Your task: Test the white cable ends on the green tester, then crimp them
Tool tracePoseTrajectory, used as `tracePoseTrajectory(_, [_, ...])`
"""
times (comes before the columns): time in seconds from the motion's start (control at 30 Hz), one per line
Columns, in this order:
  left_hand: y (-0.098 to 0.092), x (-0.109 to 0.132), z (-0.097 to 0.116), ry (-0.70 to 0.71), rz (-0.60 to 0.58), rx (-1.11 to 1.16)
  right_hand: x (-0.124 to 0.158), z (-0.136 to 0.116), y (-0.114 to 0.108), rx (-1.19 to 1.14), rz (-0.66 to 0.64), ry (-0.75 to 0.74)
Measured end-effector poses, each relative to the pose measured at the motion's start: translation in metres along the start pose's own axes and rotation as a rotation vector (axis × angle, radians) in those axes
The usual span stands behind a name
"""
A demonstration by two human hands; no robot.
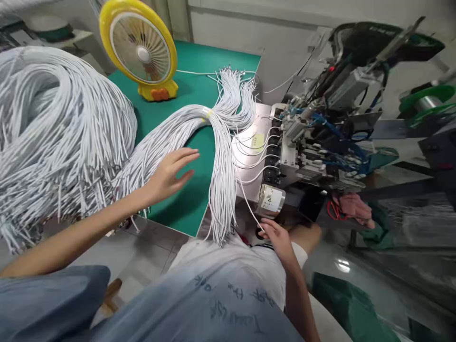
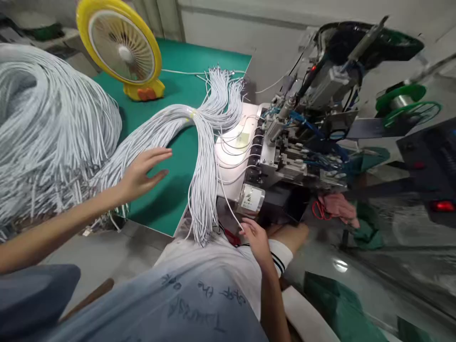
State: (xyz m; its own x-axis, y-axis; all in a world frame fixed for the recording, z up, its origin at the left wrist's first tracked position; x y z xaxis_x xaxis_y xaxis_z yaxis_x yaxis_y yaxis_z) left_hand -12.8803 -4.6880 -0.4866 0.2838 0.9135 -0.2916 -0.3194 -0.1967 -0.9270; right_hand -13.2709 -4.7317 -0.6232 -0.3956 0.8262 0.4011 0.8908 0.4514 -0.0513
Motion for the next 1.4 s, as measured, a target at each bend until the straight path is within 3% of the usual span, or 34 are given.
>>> tracePoseTrajectory(0.1, [0.028, 0.036, -0.029, -0.228, -0.19, -0.234, 0.0, -0.012, 0.018, -0.004, -0.041, -0.075])
tracePoseTrajectory(0.2, [0.034, 0.069, -0.042, -0.416, -0.352, -0.414, 0.002, -0.011, 0.018, -0.006, -0.045, -0.072])
tracePoseTrajectory(0.37, [0.015, 0.078, -0.043, -0.357, -0.517, -0.525, -0.005, -0.009, 0.003, 0.022, -0.02, -0.099])
tracePoseTrajectory(0.47, [0.006, 0.085, -0.046, -0.353, -0.519, -0.533, 0.002, -0.011, -0.003, 0.046, -0.044, -0.196])
tracePoseTrajectory(0.53, [0.005, 0.083, -0.042, -0.357, -0.458, -0.51, 0.01, -0.013, -0.009, 0.05, 0.018, -0.287])
tracePoseTrajectory(0.63, [0.008, 0.047, -0.014, -0.204, -0.186, -0.419, 0.024, -0.022, -0.018, -0.014, 0.175, -0.379])
tracePoseTrajectory(0.73, [0.024, -0.029, 0.053, 0.218, 0.109, -0.124, 0.032, -0.039, -0.018, -0.202, 0.206, -0.42])
tracePoseTrajectory(0.8, [0.044, -0.084, 0.106, 0.464, 0.106, 0.195, 0.03, -0.054, -0.018, -0.405, 0.193, -0.521])
tracePoseTrajectory(0.9, [0.076, -0.147, 0.173, 0.587, -0.05, 0.592, 0.023, -0.074, -0.025, -0.488, 0.261, -0.635])
tracePoseTrajectory(0.97, [0.091, -0.171, 0.196, 0.61, -0.14, 0.737, 0.023, -0.085, -0.03, -0.363, 0.304, -0.693])
tracePoseTrajectory(1.1, [0.103, -0.188, 0.199, 0.574, -0.358, 0.909, 0.029, -0.099, -0.029, -0.068, 0.386, -0.775])
tracePoseTrajectory(1.23, [0.11, -0.19, 0.184, 0.324, -0.604, 1.161, 0.018, -0.101, -0.026, -0.068, 0.456, -0.719])
tracePoseTrajectory(1.3, [0.113, -0.189, 0.179, 0.26, -0.654, 1.239, 0.008, -0.101, -0.025, -0.1, 0.459, -0.696])
tracePoseTrajectory(1.4, [0.119, -0.189, 0.173, 0.253, -0.632, 1.256, -0.002, -0.107, -0.029, -0.117, 0.405, -0.69])
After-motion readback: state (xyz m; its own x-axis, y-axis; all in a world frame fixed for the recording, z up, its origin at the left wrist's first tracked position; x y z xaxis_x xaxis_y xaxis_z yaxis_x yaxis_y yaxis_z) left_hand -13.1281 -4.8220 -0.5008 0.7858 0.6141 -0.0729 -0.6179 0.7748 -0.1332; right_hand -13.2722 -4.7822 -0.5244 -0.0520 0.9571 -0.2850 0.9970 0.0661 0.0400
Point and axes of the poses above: each hand's wrist, its own x-axis away from the middle knuckle, its own y-axis out of the palm, z = x × y, the point moved 3 cm from there along -x, towards the middle knuckle, and after that the axes turned 15 degrees about -z, right-handed, at the moved point
